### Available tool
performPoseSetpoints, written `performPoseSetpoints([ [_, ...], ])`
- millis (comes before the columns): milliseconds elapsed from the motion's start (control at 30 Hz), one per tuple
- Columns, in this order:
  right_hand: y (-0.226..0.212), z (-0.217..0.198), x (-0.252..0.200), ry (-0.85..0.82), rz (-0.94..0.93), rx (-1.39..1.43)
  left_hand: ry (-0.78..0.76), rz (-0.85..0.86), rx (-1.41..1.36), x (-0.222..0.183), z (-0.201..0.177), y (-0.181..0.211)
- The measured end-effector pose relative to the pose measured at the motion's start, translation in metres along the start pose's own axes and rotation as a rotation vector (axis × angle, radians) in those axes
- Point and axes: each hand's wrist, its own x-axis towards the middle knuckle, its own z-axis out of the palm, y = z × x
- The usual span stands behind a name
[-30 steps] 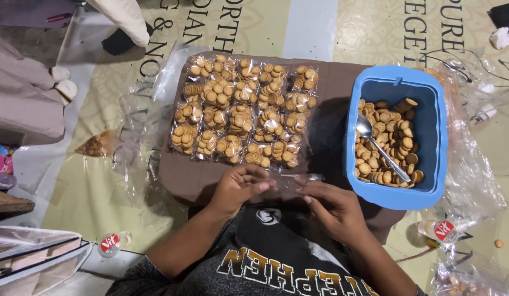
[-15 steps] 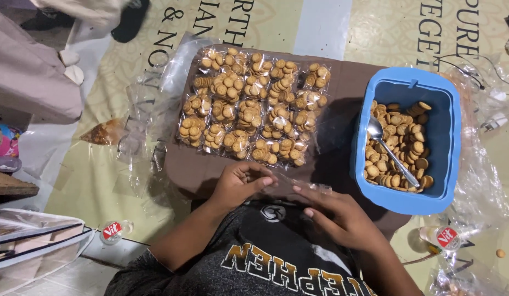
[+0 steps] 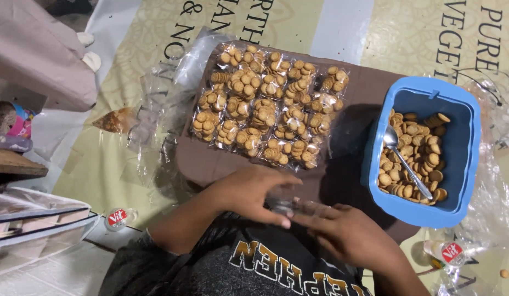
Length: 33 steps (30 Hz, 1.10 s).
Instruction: Manually filling small plastic bags with cookies using a spoon from a large container.
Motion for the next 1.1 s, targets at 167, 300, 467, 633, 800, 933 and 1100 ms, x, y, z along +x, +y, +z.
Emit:
performPoseSetpoints([
  [167, -0.020, -0.008, 0.010, -0.048, -0.061, -0.123, -0.150, 0.299, -0.017, 0.031, 0.017, -0.020],
  [300, -0.020, -0.013, 0.011, 0.063, -0.094, -0.176, -0.190, 0.297, -0.191, 0.034, 0.014, -0.013],
  [467, -0.020, -0.017, 0.008, 0.065, -0.091, -0.110, -0.057, 0.305, -0.155, 0.040, 0.030, -0.024],
  [633, -0.023, -0.022, 0.008, 0.048, -0.042, -0.031, 0.039, 0.293, -0.070, 0.035, 0.030, -0.021],
  [800, -0.029, -0.031, 0.001, 0.149, -0.023, -0.035, 0.105, 0.263, -0.081, 0.035, 0.035, -0.026],
  [933, 0.001, -0.046, -0.039, 0.364, 0.051, -0.034, 0.154, 0.197, -0.096, 0.027, 0.037, -0.033],
  [1100, 0.052, -0.091, -0.052, -0.030, 1.098, -0.767, 0.239, 0.085, -0.181, 0.012, 0.036, -0.033],
])
